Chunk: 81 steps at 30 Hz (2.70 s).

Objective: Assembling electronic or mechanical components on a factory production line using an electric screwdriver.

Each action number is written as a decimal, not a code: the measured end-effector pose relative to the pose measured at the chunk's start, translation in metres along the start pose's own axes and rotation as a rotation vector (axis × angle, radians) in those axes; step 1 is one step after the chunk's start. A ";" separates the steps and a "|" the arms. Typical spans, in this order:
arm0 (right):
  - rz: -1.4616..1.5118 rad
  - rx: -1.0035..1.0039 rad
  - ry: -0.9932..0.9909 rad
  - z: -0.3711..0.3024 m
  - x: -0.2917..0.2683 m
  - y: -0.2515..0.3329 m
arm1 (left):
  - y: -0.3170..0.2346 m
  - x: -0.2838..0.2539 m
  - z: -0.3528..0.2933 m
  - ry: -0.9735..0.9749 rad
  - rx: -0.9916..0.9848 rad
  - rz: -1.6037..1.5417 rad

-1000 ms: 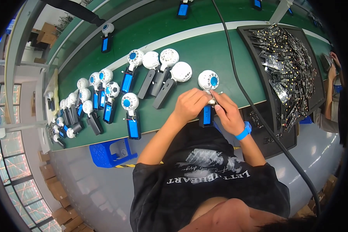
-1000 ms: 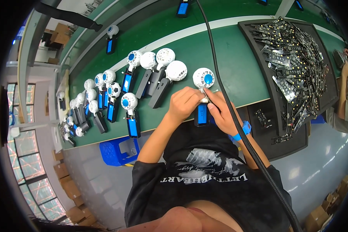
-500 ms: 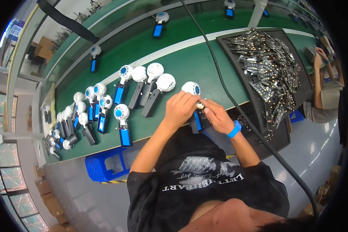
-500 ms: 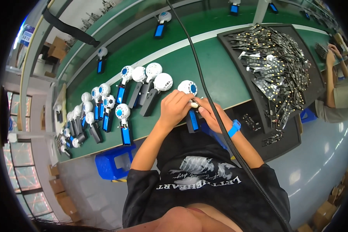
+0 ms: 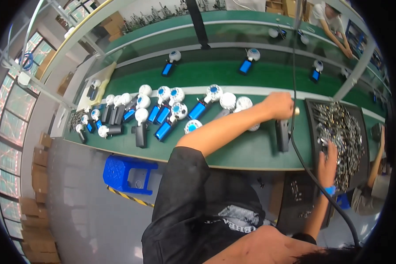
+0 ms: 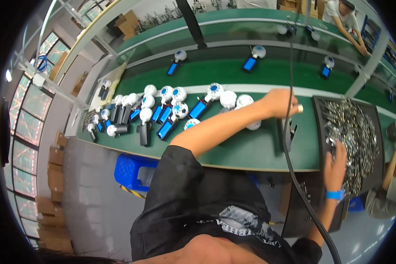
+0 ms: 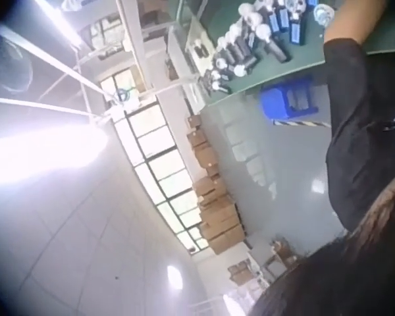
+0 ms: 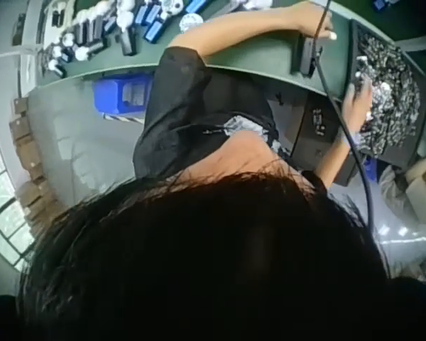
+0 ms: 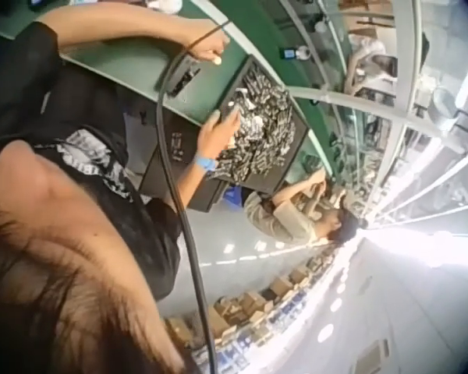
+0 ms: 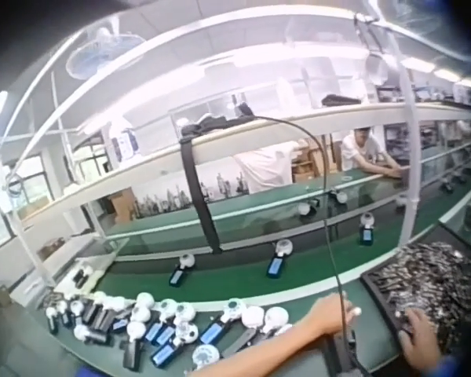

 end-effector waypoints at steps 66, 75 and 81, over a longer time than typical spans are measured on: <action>1.068 0.310 0.025 -0.019 0.155 0.052 | -0.031 0.024 -0.130 -0.398 -0.270 -0.611; 0.946 0.205 -0.031 -0.031 0.144 0.058 | -0.033 0.031 -0.131 -0.335 -0.263 -0.803; 0.822 0.252 -0.050 -0.035 0.131 0.071 | -0.045 0.026 -0.134 -0.401 -0.227 -0.645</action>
Point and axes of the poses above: each hand's wrist, its own z-axis towards the middle knuckle, its own x-axis out of the palm, y = z × x, the point moved 9 cm from there along z, towards the middle knuckle, and after that the axes turned 14 degrees about z, right-handed, at the moved point
